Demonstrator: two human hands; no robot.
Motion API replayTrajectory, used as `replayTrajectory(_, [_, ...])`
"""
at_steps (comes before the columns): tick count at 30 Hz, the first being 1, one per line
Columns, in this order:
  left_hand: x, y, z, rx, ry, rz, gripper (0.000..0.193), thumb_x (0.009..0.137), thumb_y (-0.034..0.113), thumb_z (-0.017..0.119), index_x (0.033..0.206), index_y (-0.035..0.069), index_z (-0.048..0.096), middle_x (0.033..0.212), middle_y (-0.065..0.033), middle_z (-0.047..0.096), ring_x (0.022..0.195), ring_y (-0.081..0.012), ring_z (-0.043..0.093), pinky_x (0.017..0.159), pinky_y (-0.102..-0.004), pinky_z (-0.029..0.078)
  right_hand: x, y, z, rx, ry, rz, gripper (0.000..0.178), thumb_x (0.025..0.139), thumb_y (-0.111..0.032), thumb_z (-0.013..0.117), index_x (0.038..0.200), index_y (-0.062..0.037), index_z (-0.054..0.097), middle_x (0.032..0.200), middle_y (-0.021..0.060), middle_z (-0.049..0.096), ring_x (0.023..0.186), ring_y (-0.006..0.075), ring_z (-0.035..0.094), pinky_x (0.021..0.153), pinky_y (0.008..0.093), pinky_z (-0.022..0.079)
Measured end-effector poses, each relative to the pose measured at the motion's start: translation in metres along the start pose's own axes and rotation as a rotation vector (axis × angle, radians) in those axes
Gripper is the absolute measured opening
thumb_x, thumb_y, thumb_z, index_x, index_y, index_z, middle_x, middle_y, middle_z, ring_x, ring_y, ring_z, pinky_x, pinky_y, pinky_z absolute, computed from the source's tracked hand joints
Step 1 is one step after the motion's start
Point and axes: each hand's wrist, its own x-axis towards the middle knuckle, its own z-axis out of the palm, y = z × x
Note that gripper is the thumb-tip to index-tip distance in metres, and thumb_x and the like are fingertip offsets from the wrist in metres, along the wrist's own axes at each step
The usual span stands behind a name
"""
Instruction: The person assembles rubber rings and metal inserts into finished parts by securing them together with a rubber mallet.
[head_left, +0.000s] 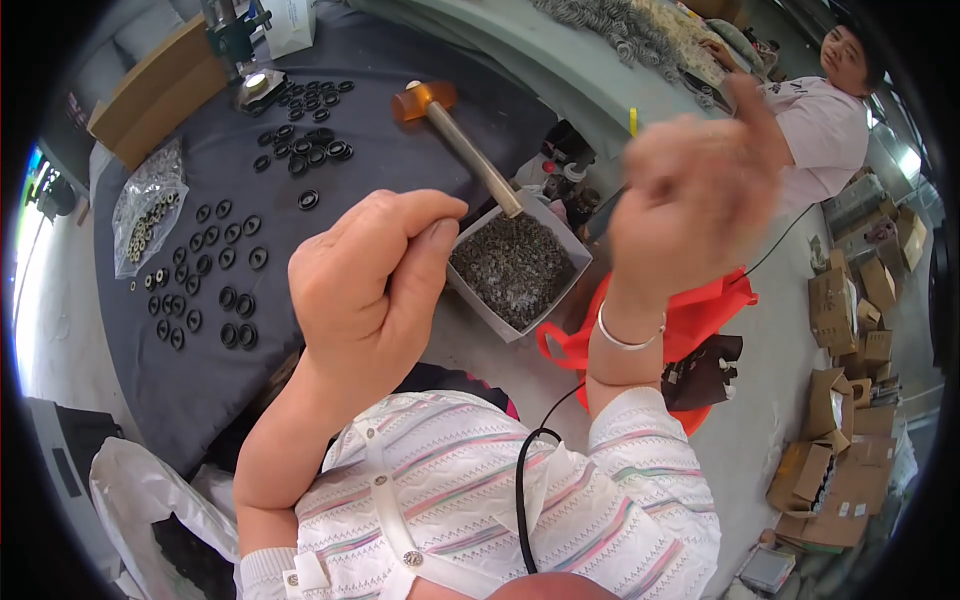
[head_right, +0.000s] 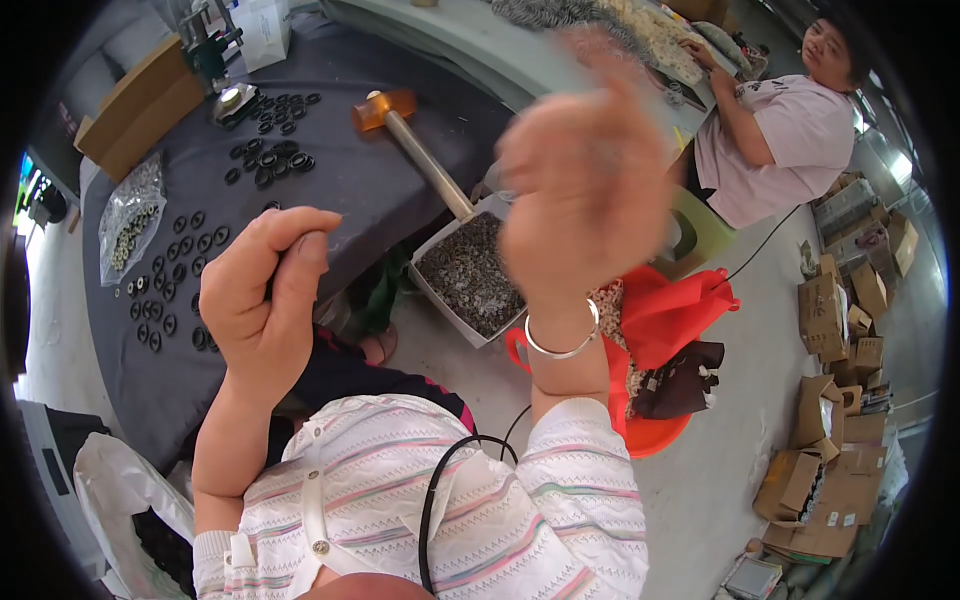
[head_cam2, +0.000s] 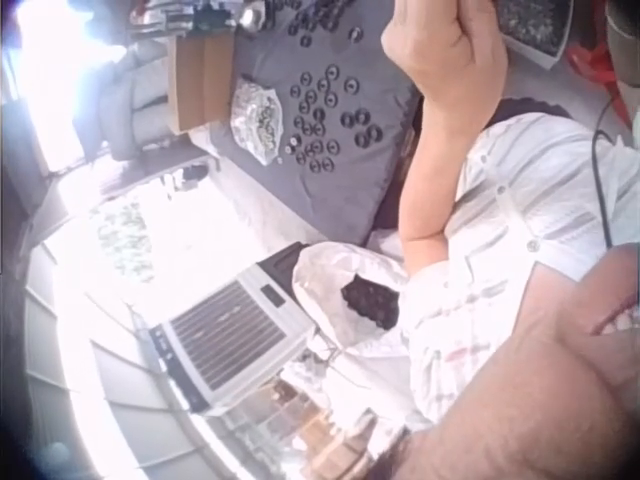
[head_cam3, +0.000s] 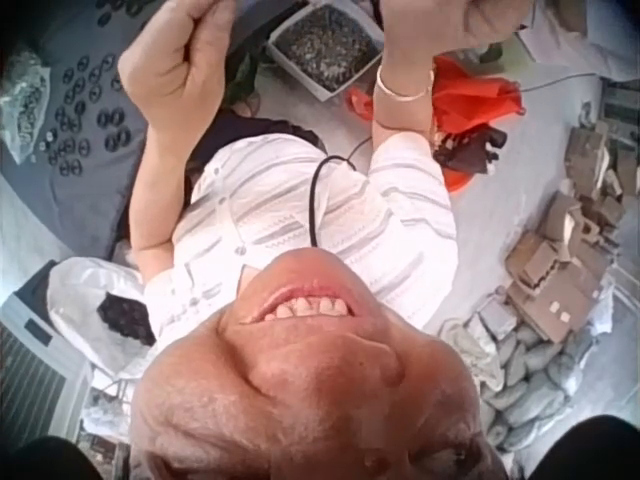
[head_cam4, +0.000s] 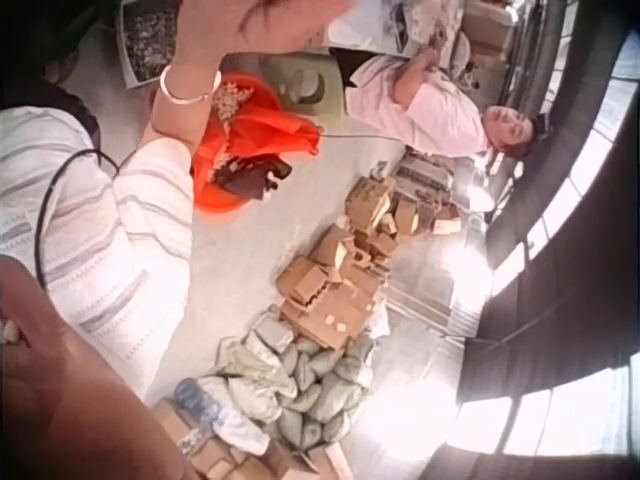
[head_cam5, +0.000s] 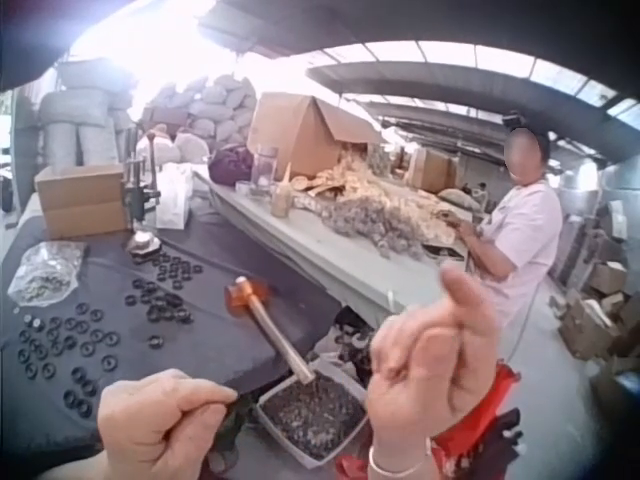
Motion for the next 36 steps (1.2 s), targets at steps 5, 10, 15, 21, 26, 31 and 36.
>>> replayTrajectory(5, [-0.006,-0.005,-0.001,-0.004,-0.024,-0.017,0.011,0.077,-0.006,0.064,0.086,-0.001,0.065,0.063,-0.0077,0.054,0.051,-0.0171,0.051,0.048,-0.0261,0.039,0.014,0.014,0.006,-0.206,0.279,-0.189,0.032,0.093,-0.014,0.06,0.115,0.0096,0.055,0.064,0.0017,0.048,0.049,0.0085,0.04,0.046,0.0231,0.034])
replayTrajectory(10, [-0.014,-0.009,-0.002,-0.011,-0.04,-0.048,0.01,0.078,-0.006,0.064,0.087,-0.001,0.065,0.063,-0.0076,0.054,0.051,-0.0161,0.052,0.048,-0.0258,0.039,0.061,0.014,-0.051,-0.478,0.616,-0.298,0.034,0.078,-0.003,0.076,0.105,0.0121,0.062,0.064,0.0028,0.05,0.047,0.0053,0.038,0.045,0.0186,0.037])
replayTrajectory(15, [-0.017,-0.02,-0.004,0.001,-0.012,-0.106,0.008,0.081,-0.006,0.062,0.088,-0.002,0.065,0.062,-0.0056,0.054,0.047,-0.0107,0.051,0.046,-0.024,0.038,0.104,0.078,-0.143,-0.997,0.749,-0.26,0.038,0.072,-0.013,0.081,0.097,0.0107,0.066,0.059,0.0046,0.058,0.05,0.0112,0.048,0.048,0.0267,0.043])
replayTrajectory(21, [-0.021,-0.026,0.001,-0.013,-0.025,-0.133,0.008,0.081,-0.006,0.062,0.088,-0.002,0.065,0.063,-0.0051,0.054,0.05,-0.0109,0.05,0.048,-0.0238,0.038,0.114,0.123,-0.202,-1.087,0.81,-0.199,0.04,0.07,-0.023,0.082,0.096,0.0051,0.07,0.059,0.0091,0.063,0.051,0.0164,0.053,0.053,0.0317,0.044])
replayTrajectory(26, [-0.025,-0.034,-0.009,0.051,0.026,-0.15,0.007,0.082,-0.005,0.062,0.087,-0.002,0.065,0.063,-0.0048,0.054,0.052,-0.0106,0.05,0.05,-0.0236,0.038,0.121,0.135,-0.221,-1.188,0.789,-0.158,0.041,0.07,-0.026,0.081,0.096,0.0036,0.071,0.062,0.0112,0.065,0.053,0.021,0.057,0.055,0.0343,0.046])
replayTrajectory(31, [-0.031,-0.038,-0.005,0.035,0.034,-0.193,0.007,0.082,-0.005,0.062,0.087,-0.002,0.065,0.063,-0.0048,0.054,0.052,-0.0102,0.049,0.05,-0.0231,0.038,0.125,0.139,-0.244,-1.272,0.757,-0.166,0.041,0.07,-0.028,0.081,0.095,0.0027,0.071,0.066,0.0129,0.067,0.055,0.024,0.061,0.057,0.0362,0.048])
replayTrajectory(36, [-0.033,-0.039,-0.006,0.005,0.034,-0.227,0.007,0.082,-0.004,0.062,0.088,-0.002,0.065,0.064,-0.0049,0.054,0.053,-0.0105,0.049,0.05,-0.0234,0.038,0.127,0.133,-0.245,-1.392,0.725,-0.126,0.04,0.071,-0.029,0.08,0.095,0.0024,0.071,0.067,0.0131,0.068,0.058,0.0244,0.062,0.059,0.0368,0.048])
